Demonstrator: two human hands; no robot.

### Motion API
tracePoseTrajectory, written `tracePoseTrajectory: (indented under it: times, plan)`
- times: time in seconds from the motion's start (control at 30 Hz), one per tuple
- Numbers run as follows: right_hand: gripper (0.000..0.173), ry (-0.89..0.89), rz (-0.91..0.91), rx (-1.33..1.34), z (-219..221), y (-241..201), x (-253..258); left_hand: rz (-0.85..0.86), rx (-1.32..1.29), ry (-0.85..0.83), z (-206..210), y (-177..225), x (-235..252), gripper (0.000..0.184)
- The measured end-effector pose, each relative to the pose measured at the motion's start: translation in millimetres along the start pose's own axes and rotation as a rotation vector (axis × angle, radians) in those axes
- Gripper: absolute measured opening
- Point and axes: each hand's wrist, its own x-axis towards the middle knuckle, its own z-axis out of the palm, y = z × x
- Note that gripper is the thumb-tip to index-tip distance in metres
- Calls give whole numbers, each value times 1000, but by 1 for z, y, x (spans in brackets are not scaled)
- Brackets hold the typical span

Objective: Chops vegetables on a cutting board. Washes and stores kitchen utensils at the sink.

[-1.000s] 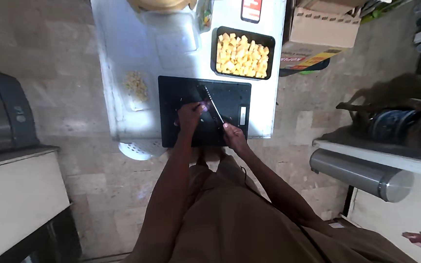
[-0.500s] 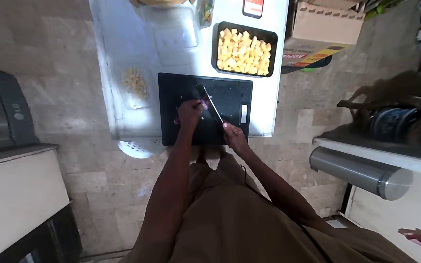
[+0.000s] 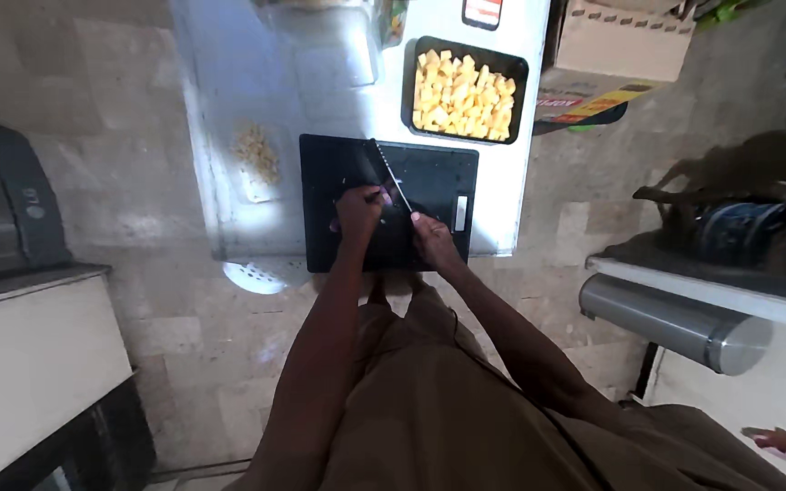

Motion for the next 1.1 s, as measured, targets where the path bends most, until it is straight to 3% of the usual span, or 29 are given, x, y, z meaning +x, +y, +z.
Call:
tracePoseTrajectory:
  times: [0.2, 0.53, 0.83, 1.1]
  plan:
    - [44, -17, 66, -56, -10, -8, -42, -17, -1, -41, -2, -1, -2, 33]
    - [44, -38, 89, -83, -14, 2, -50, -36, -2, -45, -3, 0, -3, 31]
    - [44, 5, -90, -224, -2, 10, -44, 12, -12, 8, -4, 1, -5, 23]
    - [47, -5, -93, -288, 3, 6, -53, -14, 25, 18, -5, 2, -6, 20]
